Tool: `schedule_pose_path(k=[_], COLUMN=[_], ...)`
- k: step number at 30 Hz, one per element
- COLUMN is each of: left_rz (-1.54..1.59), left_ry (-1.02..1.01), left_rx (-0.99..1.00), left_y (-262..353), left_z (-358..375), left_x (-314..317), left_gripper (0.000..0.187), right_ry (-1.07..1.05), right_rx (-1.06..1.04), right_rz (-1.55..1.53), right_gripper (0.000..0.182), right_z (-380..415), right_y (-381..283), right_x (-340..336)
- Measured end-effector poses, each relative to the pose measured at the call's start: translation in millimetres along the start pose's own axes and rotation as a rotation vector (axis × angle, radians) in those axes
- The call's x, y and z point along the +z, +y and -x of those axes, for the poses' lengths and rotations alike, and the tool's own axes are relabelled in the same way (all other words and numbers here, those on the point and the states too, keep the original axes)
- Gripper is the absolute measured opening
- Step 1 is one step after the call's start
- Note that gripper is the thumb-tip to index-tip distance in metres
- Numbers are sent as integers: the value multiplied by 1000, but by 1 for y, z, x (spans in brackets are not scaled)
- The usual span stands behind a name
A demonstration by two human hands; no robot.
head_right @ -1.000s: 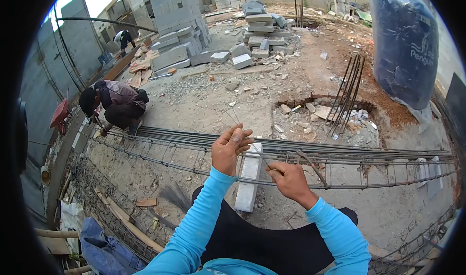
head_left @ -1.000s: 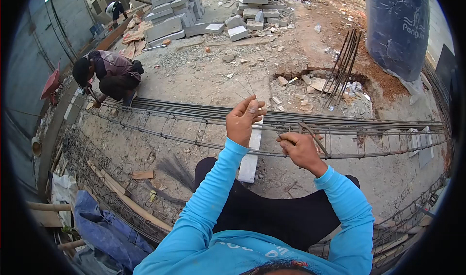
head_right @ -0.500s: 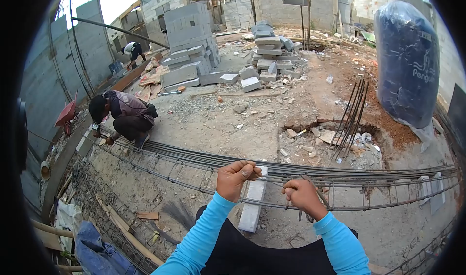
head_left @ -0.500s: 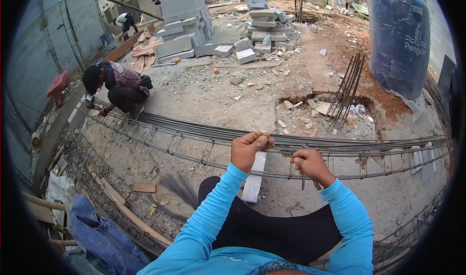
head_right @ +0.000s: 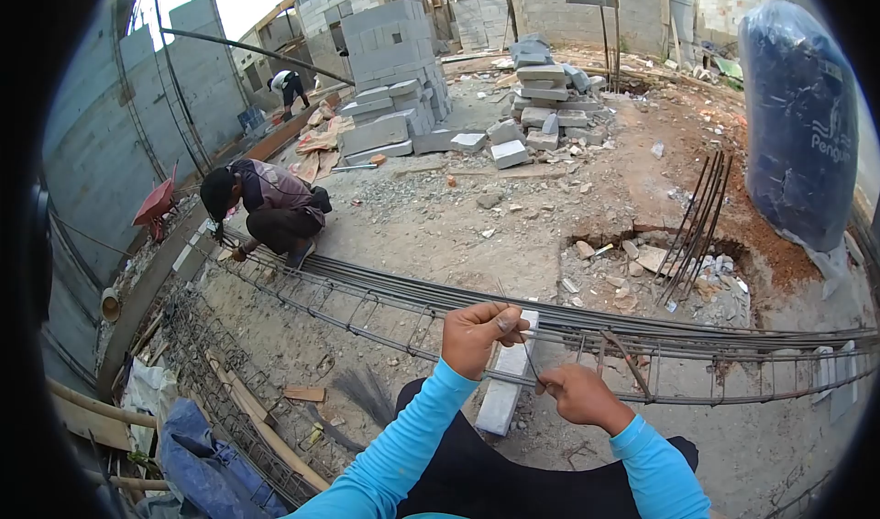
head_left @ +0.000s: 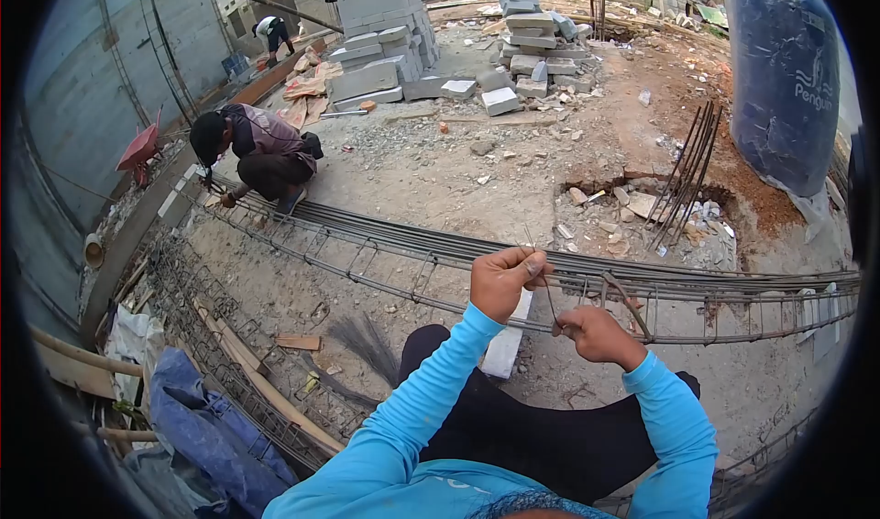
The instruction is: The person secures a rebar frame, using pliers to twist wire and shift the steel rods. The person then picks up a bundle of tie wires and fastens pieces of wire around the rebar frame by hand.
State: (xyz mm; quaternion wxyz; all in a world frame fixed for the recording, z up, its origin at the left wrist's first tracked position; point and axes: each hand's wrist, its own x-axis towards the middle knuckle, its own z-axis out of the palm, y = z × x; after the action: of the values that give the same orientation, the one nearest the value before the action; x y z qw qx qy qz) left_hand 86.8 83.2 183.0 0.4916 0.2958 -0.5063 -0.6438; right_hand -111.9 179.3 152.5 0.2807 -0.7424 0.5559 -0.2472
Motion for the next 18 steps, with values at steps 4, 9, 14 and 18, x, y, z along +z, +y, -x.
schedule_pose_path(k=[4,9,14,18], left_rz=[1,-80,16,-22], left_ry=[192,324,206,91], left_rx=[68,197,135,82], left_y=[-18,-48,-51,-46], left_z=[-3,0,5,5], left_x=[-4,-1,-4,-13], left_gripper=[20,22,27,26], right_ry=[-183,94,278,140], right_rx=[64,238,286,138], right_rz=[-460,-766,-647,-336], right_gripper=[9,14,14,13], right_z=[9,3,-1,7], right_y=[-4,-9,-6,-9], right_x=[8,16,10,12])
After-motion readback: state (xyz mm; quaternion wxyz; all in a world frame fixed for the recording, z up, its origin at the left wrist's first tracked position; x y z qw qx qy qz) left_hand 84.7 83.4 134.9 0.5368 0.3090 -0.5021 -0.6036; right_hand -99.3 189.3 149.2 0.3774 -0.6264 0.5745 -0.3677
